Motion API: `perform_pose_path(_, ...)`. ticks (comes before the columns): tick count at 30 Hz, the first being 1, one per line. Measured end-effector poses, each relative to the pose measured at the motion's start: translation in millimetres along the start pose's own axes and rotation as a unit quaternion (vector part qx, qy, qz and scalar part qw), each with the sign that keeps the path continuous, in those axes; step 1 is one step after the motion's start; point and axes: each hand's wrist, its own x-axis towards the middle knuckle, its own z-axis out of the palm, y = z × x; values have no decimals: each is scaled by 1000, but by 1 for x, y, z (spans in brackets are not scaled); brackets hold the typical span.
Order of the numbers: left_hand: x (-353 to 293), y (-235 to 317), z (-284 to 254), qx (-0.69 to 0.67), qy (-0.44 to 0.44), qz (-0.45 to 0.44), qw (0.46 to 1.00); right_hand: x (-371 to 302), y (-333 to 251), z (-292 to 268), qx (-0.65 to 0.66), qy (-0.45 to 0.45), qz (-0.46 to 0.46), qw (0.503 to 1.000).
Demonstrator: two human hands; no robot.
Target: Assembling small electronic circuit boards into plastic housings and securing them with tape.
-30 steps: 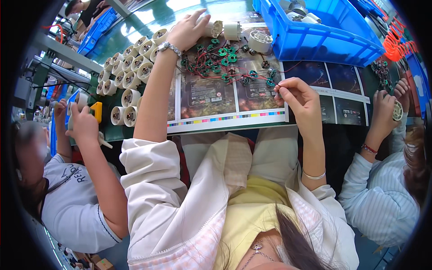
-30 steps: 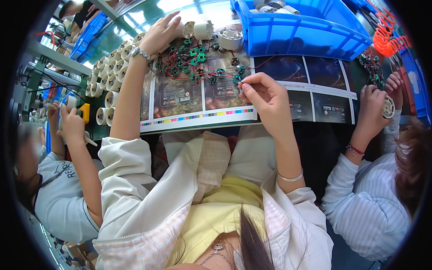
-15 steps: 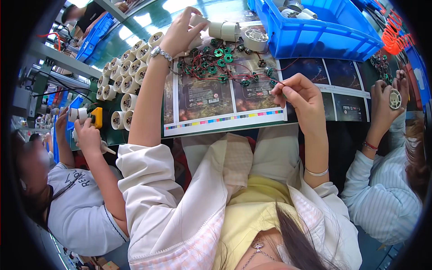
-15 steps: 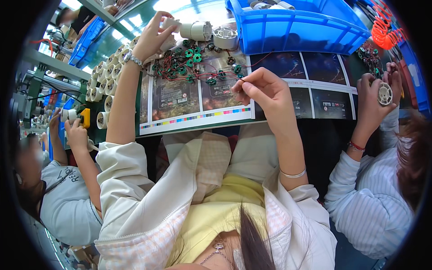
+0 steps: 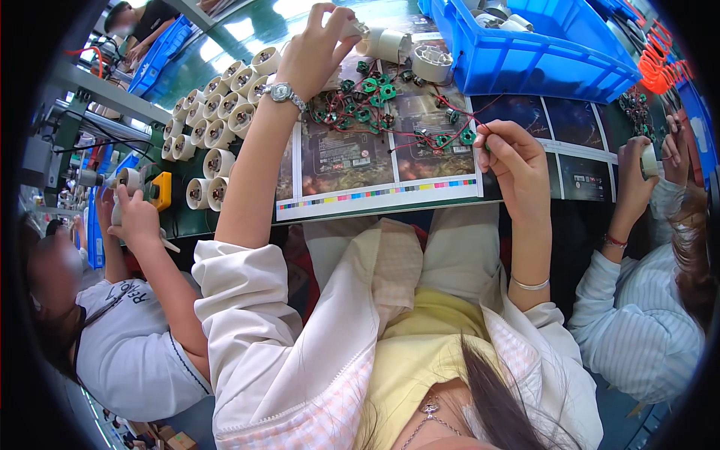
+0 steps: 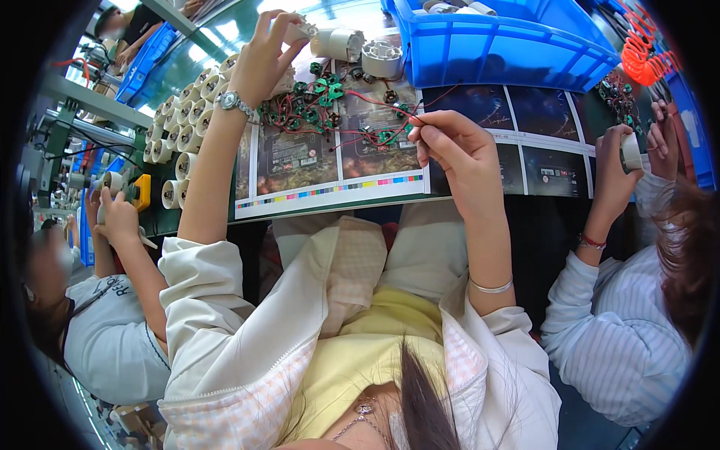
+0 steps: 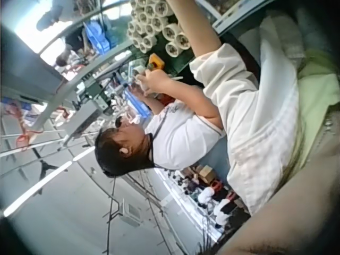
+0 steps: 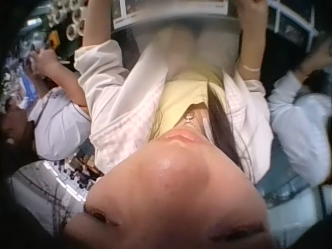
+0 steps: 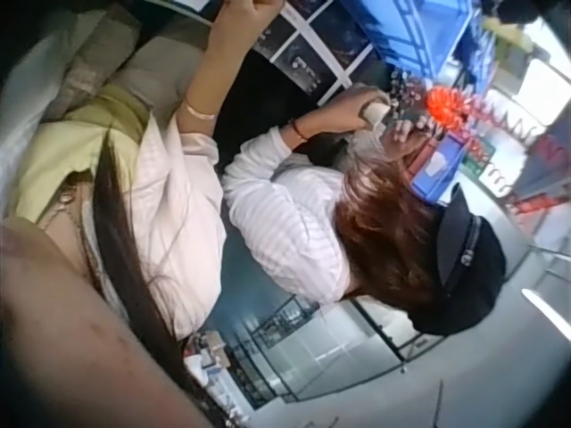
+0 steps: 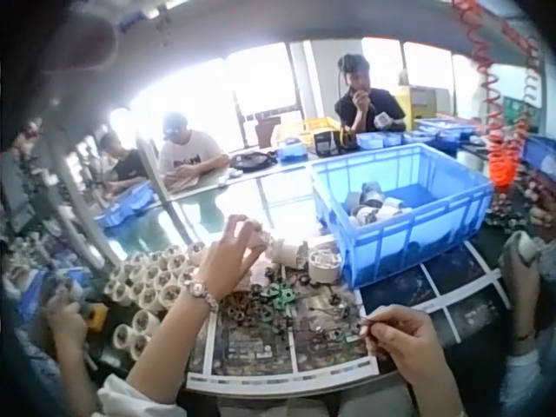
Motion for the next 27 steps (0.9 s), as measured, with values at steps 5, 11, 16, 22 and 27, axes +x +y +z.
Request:
perform_pose_path(5,3,15,-3,40,16,6,999,-1,-2,2,15,13,4,1000)
perform_pose_path(11,-11,4,16,62,4,-11,998,0,1,-1,12,6,0,1000)
perform_pose_path(16,-6,33,-2,89,14,-65,994,0,0,2,-5,8,6,1000)
perform_pose_path(22,-14,62,-26,-17,204,53,977,1,1,-1,-39,-35,-3,999)
perform_pose_path(27,-73,120,-31,-125,137,52,981,0,-2,-1,-28,-18,11,999)
